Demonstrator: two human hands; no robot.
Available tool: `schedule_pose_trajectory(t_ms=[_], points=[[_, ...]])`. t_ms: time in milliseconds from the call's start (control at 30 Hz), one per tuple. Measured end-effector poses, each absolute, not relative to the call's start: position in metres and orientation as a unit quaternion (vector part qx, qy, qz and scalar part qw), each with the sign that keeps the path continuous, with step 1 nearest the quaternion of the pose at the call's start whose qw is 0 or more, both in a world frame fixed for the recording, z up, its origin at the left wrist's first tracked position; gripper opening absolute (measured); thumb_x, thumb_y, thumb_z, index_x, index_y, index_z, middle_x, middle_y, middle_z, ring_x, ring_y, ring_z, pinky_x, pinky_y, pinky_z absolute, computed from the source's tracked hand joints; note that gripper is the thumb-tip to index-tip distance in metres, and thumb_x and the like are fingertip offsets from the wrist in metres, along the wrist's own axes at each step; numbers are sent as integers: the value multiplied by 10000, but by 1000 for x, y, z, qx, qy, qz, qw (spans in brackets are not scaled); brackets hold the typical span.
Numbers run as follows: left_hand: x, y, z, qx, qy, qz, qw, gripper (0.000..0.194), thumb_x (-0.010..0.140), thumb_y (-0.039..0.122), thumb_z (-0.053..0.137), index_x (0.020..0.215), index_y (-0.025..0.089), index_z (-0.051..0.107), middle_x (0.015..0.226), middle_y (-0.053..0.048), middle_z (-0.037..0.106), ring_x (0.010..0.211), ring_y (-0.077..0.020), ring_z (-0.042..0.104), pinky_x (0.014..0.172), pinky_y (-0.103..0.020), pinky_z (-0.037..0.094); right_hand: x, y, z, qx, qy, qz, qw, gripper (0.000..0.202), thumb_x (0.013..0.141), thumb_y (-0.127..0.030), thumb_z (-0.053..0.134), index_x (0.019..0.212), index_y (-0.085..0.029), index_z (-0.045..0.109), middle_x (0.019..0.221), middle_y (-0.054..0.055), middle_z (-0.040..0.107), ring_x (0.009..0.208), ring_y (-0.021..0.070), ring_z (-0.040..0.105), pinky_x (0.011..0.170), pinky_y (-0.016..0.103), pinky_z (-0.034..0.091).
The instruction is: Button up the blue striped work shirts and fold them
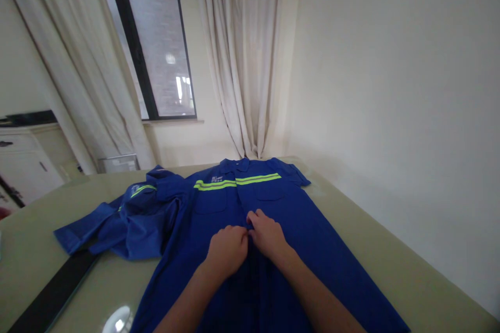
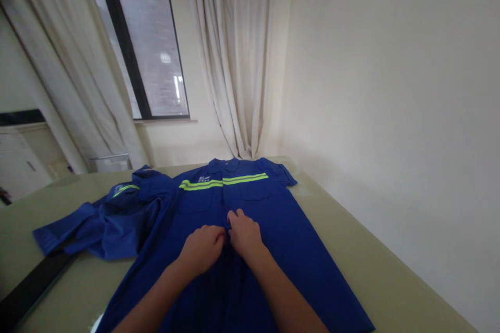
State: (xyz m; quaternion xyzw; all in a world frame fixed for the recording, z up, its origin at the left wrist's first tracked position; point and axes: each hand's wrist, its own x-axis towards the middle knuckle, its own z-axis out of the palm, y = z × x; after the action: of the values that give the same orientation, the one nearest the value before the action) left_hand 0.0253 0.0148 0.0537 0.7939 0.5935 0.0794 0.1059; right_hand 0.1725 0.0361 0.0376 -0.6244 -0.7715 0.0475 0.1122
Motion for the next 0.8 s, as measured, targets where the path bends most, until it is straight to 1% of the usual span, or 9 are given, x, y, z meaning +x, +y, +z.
schedule_pose_trajectory(t_ms=[100, 200, 267, 400, 433, 533, 600, 667, 800], points=[[32, 29, 35, 770, 622, 105, 98, 327, 979, 212, 346, 984, 239, 672, 1028, -62, 758, 958, -244, 725, 778, -339, 494, 175, 35, 21, -612, -778, 28, 139, 175, 1000, -210, 479, 1091, -275, 613, 1105, 37, 654, 929, 190, 689, 602, 247, 387], [34, 33, 19, 750, 635, 141, 121, 289, 978, 202, 368, 993, 253, 651, 1034, -32, 751, 943, -215, 719, 755, -305, 469, 177, 35, 11, -616, -773, 29, 151, 157, 1015, -238, 471, 1053, -269, 620, 1064, 18, 658, 889, 176, 685, 593, 250, 369], [31, 36, 15, 728, 645, 174, 152, 287, 990, 245, 371, 972, 258, 656, 1018, -33, 753, 937, -221, 714, 746, -307, 454, 178, 37, 9, -613, -772, 27, 165, 140, 1018, -262, 478, 1034, -268, 617, 1042, 6, 655, 853, 169, 679, 591, 255, 363], [23, 52, 10, 682, 644, 244, 246, 320, 978, 450, 442, 972, 249, 691, 1018, -66, 762, 950, -270, 703, 741, -333, 451, 180, 44, 8, -583, -789, 18, 190, 114, 1016, -284, 500, 1015, -257, 611, 1038, -2, 639, 816, 152, 661, 610, 256, 372], [22, 57, 7, 677, 636, 257, 266, 323, 963, 475, 468, 975, 250, 699, 998, -63, 766, 927, -268, 705, 727, -331, 455, 180, 45, 7, -577, -793, 17, 195, 115, 1017, -284, 502, 1009, -250, 612, 1042, 1, 636, 814, 148, 657, 616, 254, 376], [19, 68, -1, 683, 606, 284, 293, 281, 951, 440, 493, 963, 250, 699, 888, -28, 760, 804, -219, 703, 687, -303, 476, 183, 46, 7, -563, -799, 27, 210, 135, 1023, -281, 500, 1002, -241, 627, 1044, 6, 633, 830, 141, 651, 651, 242, 393], [20, 70, -5, 691, 582, 312, 295, 261, 961, 399, 472, 992, 245, 681, 913, -20, 750, 812, -195, 694, 725, -291, 501, 185, 46, 8, -559, -796, 48, 227, 151, 1026, -275, 497, 1013, -247, 645, 1036, 3, 636, 852, 139, 651, 694, 232, 410], [21, 71, -7, 700, 557, 340, 290, 260, 972, 382, 455, 1019, 236, 665, 983, -31, 736, 895, -191, 686, 802, -292, 519, 186, 46, 10, -557, -789, 78, 248, 163, 1024, -267, 501, 1007, -250, 662, 1023, 3, 644, 869, 139, 652, 738, 226, 424], [20, 70, -7, 743, 502, 368, 244, 311, 1007, 308, 382, 1016, 232, 683, 1093, -61, 719, 1059, -181, 668, 947, -297, 520, 190, 52, 8, -570, -752, 130, 306, 160, 992, -292, 565, 897, -233, 679, 952, 10, 666, 879, 160, 648, 781, 239, 440]])
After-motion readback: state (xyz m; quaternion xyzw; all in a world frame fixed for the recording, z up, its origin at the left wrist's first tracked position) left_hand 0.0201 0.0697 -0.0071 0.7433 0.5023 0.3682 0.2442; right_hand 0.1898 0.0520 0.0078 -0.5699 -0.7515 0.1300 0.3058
